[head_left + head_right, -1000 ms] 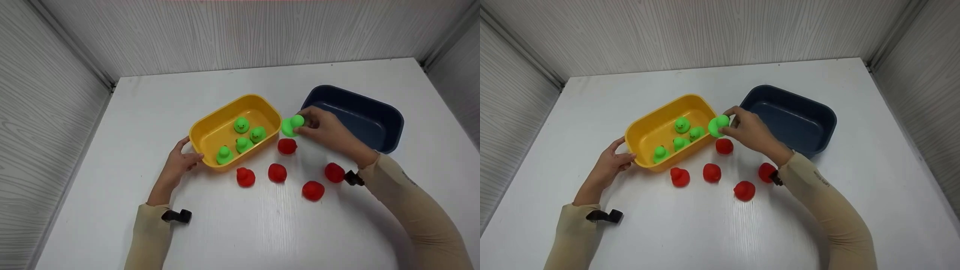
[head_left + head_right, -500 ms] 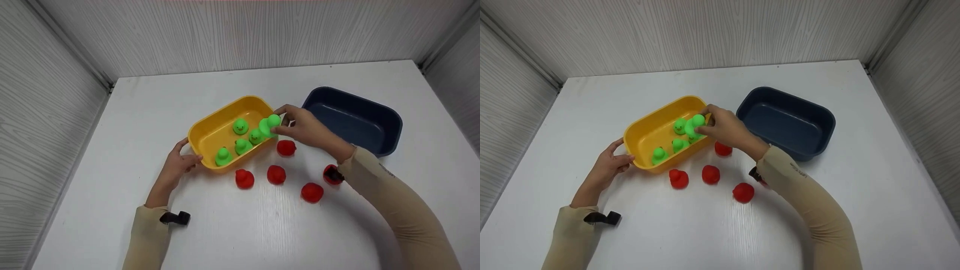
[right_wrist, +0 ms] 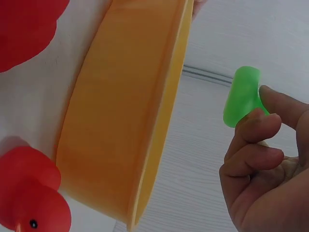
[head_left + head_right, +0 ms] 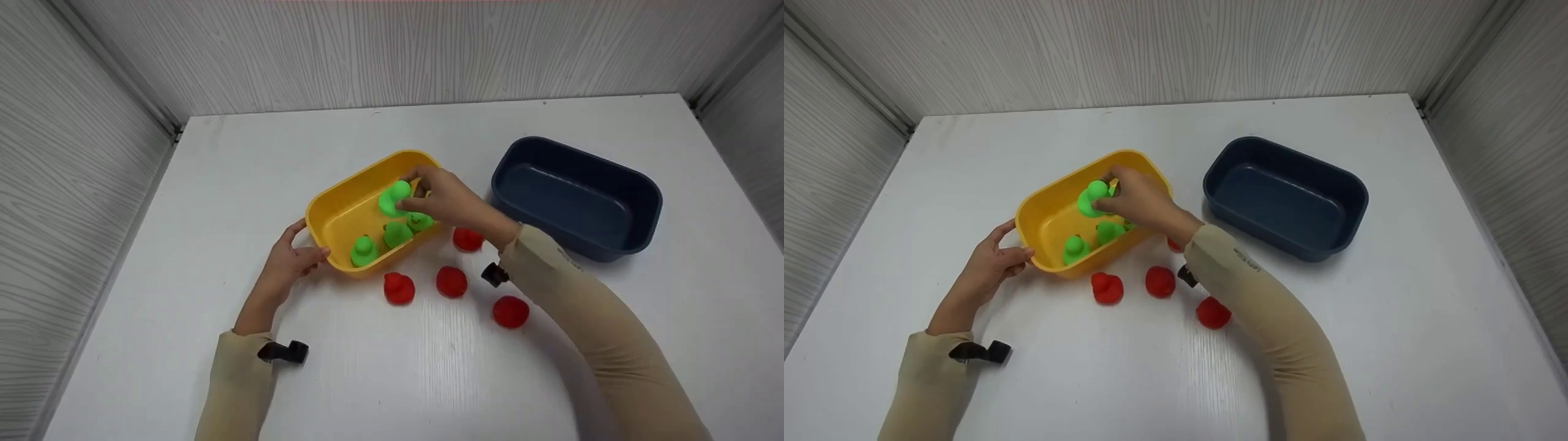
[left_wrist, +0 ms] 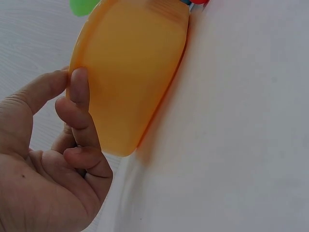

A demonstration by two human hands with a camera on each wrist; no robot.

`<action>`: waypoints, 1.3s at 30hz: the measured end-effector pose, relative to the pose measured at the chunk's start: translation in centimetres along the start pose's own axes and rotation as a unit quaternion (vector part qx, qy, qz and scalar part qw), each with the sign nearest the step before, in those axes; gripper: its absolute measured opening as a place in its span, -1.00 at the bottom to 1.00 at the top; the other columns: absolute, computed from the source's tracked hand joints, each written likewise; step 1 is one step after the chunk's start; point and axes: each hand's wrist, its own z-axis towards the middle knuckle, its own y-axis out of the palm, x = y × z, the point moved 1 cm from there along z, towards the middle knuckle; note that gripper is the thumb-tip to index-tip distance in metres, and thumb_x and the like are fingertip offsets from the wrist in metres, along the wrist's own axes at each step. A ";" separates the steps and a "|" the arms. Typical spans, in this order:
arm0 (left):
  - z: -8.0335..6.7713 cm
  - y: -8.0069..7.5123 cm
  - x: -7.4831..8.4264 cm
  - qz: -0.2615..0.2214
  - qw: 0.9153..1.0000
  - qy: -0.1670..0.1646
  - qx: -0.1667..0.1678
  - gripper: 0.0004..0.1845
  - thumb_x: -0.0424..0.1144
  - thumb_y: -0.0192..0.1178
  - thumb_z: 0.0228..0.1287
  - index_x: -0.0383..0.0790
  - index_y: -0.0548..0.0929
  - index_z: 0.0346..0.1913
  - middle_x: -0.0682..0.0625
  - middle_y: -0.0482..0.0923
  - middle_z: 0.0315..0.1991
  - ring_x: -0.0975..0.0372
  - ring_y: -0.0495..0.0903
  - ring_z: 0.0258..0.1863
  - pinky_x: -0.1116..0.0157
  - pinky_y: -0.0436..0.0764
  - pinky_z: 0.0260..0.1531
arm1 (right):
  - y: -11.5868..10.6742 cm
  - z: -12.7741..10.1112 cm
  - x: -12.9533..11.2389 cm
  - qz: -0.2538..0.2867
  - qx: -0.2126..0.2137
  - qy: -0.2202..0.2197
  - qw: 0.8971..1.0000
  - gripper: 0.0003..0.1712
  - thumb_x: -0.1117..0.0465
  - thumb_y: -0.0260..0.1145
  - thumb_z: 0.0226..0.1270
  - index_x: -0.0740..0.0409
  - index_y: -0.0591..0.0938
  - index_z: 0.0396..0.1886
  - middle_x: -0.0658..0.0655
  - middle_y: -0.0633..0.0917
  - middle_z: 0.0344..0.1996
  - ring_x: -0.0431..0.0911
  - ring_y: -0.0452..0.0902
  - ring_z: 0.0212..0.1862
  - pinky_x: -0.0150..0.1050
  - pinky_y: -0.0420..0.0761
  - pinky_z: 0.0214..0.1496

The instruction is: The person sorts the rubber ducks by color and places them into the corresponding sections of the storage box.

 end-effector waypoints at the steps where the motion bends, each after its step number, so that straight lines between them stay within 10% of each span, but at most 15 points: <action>1: 0.0 0.0 0.0 -0.001 1.000 0.001 -0.001 -0.12 -0.21 0.30 0.23 -0.11 0.02 0.51 0.19 0.63 -0.53 0.31 0.39 -0.54 0.41 0.39 -0.45 | 0.2 0.3 -0.1 0.000 0.001 0.000 1.000 -0.51 0.15 0.35 0.27 0.20 0.49 0.15 0.07 0.53 -0.38 -0.11 0.38 -0.33 -0.44 0.41 -0.39; 39: -0.1 0.0 0.3 0.005 1.000 -0.001 -0.003 -0.12 -0.22 0.30 0.23 -0.11 0.02 0.51 0.11 0.67 -0.48 0.30 0.40 -0.53 0.40 0.39 -0.43 | 2.8 5.2 0.8 -0.074 -0.085 0.044 0.993 -0.51 0.10 0.34 0.30 0.02 0.48 0.20 0.08 0.55 0.08 -0.04 0.45 -0.06 -0.23 0.57 0.00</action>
